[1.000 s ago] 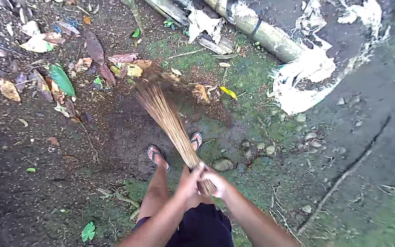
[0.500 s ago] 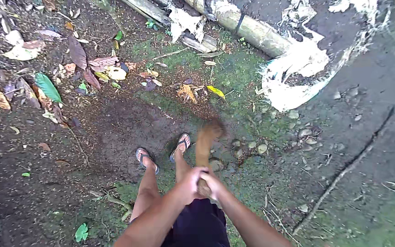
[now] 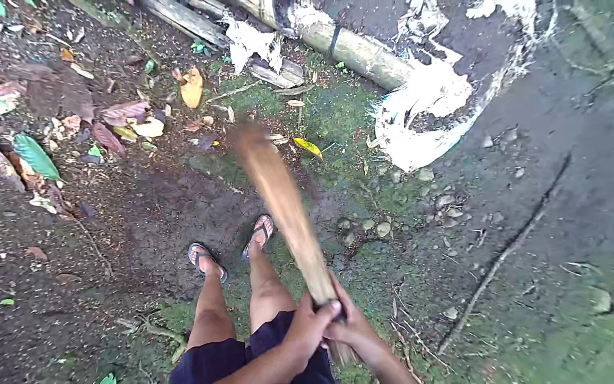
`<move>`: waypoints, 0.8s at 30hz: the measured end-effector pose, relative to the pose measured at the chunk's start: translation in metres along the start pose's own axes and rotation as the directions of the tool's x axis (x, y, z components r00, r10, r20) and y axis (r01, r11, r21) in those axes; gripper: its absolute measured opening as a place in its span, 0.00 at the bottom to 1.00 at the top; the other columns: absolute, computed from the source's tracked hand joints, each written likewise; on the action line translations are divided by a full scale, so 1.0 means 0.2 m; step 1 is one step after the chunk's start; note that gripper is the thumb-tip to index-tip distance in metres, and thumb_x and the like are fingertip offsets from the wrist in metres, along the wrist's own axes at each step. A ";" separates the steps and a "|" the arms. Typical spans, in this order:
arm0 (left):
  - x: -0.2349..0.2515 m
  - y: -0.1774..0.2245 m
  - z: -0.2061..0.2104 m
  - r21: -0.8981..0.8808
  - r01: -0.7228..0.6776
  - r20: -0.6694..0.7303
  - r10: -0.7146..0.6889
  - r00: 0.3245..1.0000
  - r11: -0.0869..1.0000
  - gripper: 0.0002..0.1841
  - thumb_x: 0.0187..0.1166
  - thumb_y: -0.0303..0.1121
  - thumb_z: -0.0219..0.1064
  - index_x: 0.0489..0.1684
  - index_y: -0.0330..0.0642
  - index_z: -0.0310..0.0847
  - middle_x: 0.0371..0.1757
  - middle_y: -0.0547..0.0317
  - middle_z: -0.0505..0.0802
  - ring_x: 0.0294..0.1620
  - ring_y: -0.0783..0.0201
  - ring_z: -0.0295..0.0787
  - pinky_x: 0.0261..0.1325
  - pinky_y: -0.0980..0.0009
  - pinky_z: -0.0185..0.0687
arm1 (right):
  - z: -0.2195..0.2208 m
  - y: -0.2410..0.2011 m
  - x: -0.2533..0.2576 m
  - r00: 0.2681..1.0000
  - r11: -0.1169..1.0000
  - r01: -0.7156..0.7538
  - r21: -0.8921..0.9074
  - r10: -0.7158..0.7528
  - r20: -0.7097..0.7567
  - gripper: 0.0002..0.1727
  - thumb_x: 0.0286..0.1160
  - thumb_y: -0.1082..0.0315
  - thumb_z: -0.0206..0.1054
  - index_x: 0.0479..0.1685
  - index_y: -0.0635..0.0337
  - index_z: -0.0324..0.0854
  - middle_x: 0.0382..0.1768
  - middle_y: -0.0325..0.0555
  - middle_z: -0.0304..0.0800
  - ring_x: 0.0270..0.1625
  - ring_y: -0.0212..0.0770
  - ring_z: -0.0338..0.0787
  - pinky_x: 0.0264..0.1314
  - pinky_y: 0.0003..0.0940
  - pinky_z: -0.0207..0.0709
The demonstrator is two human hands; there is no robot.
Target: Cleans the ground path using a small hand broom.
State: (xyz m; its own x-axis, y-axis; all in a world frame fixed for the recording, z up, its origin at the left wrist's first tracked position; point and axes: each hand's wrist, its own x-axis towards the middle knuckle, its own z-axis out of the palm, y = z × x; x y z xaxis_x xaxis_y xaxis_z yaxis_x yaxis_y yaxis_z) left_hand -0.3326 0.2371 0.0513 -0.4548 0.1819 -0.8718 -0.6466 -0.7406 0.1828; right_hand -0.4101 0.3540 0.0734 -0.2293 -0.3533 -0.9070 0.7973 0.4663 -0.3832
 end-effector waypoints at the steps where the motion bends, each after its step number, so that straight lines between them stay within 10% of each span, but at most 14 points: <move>1: 0.01 0.00 0.04 0.031 0.012 0.123 -0.015 0.992 0.999 0.38 0.80 0.42 0.69 0.87 0.38 0.55 0.63 0.45 0.88 0.54 0.58 0.90 0.55 0.59 0.89 | -0.05 0.02 -0.10 0.994 0.998 0.005 0.060 0.002 -0.112 0.75 0.44 0.66 0.85 0.97 0.44 0.28 0.58 0.54 0.87 0.39 0.46 0.93 0.37 0.45 0.92; 5: 0.11 0.04 0.06 0.086 0.030 0.225 -0.049 0.973 0.996 0.42 0.80 0.45 0.68 0.92 0.38 0.51 0.81 0.42 0.78 0.79 0.51 0.77 0.80 0.50 0.73 | -0.34 0.01 -0.06 0.880 0.976 0.096 0.197 0.009 -0.474 0.73 0.50 0.60 0.80 0.95 0.38 0.22 0.41 0.53 0.87 0.32 0.48 0.92 0.30 0.46 0.90; 10: 0.23 0.15 -0.09 -0.020 0.039 -0.078 -0.040 0.996 0.999 0.28 0.86 0.38 0.62 0.84 0.39 0.66 0.75 0.44 0.83 0.74 0.50 0.81 0.74 0.49 0.76 | -0.52 -0.21 0.58 0.895 0.942 0.105 0.318 0.050 -0.443 0.30 0.78 0.70 0.60 0.79 0.52 0.55 0.35 0.50 0.84 0.32 0.45 0.89 0.32 0.41 0.87; 17: 0.30 0.18 -0.09 0.005 0.105 -0.122 -0.104 0.987 0.994 0.24 0.89 0.36 0.59 0.83 0.39 0.68 0.74 0.42 0.83 0.73 0.50 0.81 0.72 0.51 0.77 | -0.34 -0.23 0.36 0.992 0.937 -0.056 0.344 0.091 -0.085 0.58 0.56 0.63 0.72 0.93 0.43 0.38 0.43 0.52 0.86 0.33 0.44 0.90 0.29 0.36 0.85; 24: 0.31 0.24 -0.14 0.086 0.156 -0.006 -0.156 0.988 0.984 0.23 0.89 0.32 0.58 0.81 0.38 0.69 0.69 0.42 0.86 0.65 0.53 0.85 0.67 0.56 0.79 | -0.54 -0.21 -0.03 0.943 0.966 0.093 0.240 -0.008 -0.334 0.73 0.44 0.58 0.84 0.95 0.33 0.30 0.43 0.54 0.88 0.32 0.49 0.93 0.26 0.42 0.89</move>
State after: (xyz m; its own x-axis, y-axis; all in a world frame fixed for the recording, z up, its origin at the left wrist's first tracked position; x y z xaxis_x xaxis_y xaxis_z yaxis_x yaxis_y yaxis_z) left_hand -0.3744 0.1946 -0.0058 -0.3448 0.2915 -0.8923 -0.7598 -0.6449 0.0829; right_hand -0.5023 0.4246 0.0767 -0.4086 -0.0659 -0.9103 0.8832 0.2232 -0.4125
